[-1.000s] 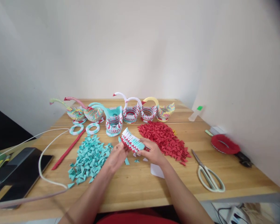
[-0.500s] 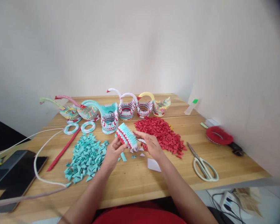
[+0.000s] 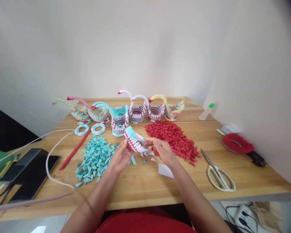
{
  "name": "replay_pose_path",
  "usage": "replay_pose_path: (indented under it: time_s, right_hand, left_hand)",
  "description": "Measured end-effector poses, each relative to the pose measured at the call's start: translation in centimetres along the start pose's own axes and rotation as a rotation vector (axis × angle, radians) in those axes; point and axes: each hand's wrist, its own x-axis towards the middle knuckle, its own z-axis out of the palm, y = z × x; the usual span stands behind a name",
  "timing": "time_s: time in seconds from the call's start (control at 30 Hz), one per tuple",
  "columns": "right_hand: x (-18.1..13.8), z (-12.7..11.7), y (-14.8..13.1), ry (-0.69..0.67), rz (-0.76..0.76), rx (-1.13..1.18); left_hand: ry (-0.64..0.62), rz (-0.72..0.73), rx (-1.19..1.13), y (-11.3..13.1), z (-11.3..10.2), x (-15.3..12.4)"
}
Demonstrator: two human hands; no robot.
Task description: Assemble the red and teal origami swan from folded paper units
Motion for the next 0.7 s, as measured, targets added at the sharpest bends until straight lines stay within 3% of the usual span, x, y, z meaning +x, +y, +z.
replay_pose_path:
  time_s: [0.13,0.33,0.6,0.7]
  right_hand:
    - [-0.1,0.3,-0.5,-0.035,-0.023,-0.193]
    - [-0.1,1.2,-0.1,-0.084,-0.237,-0.557]
    - [-0.7,1.4,-0.1,0.005,-0.237,-0.637]
    - [-0.9,1.5,-0.1,0.015,-0.200,-0.644]
  left_hand:
    - [0.047,-0.032,-0.053,0.1,0.0,0.1]
    - [0.056,-0.089,-0.081,-0.1,-0.5,0.2]
    - [-0.124,-0.035,0.149,-0.1,0.7,-0.8]
    - [-0.137,-0.027,0.214,-0.2,1.2,-1.1]
